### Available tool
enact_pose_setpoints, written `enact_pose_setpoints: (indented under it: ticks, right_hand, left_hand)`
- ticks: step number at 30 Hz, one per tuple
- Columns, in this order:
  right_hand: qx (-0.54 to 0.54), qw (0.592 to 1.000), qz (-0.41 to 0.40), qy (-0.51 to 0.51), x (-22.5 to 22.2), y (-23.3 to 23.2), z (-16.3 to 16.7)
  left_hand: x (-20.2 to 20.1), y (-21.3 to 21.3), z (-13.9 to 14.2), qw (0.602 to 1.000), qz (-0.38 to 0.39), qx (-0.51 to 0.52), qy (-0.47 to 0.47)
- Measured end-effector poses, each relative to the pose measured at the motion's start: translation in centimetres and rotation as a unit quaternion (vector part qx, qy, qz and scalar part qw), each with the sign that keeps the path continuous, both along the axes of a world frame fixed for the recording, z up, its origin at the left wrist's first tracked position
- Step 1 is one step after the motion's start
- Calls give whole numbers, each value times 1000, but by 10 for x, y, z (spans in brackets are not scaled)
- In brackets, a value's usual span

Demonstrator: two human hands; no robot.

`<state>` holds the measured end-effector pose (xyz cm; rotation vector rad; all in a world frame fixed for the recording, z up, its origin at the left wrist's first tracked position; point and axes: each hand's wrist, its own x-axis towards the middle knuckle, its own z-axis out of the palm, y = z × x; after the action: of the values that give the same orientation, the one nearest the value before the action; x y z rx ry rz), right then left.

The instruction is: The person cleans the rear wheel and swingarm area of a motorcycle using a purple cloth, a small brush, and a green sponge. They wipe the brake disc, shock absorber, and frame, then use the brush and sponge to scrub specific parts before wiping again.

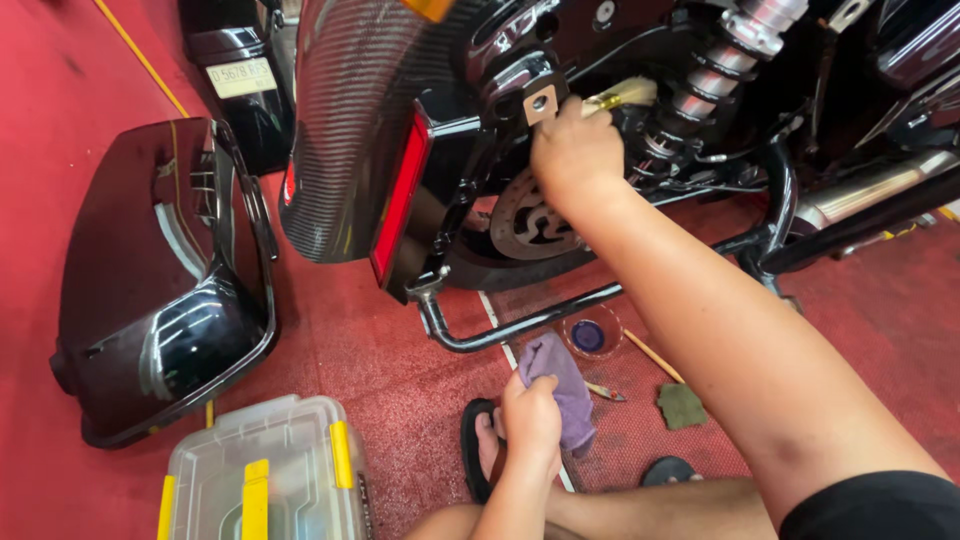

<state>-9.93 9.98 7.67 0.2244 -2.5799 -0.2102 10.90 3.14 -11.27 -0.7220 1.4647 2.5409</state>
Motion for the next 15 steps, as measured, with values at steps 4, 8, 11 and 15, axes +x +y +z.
enact_pose_setpoints:
  ticks: [4,8,11,15]
  right_hand:
    - [47,995,71,-43,-1,3,-1]
    - [84,996,33,11,-7,4,-9]
    - [-51,993,104,34,-11,7,-10]
    - [-64,974,157,147,2,16,-9]
  left_hand:
    - [-3,0,-2,999,14,6,33]
    - [-3,1,-3,999,14,-2,35]
    - [-1,1,-3,1000,9,-9,26]
    - [-1,-1,-2,999,16,13,43]
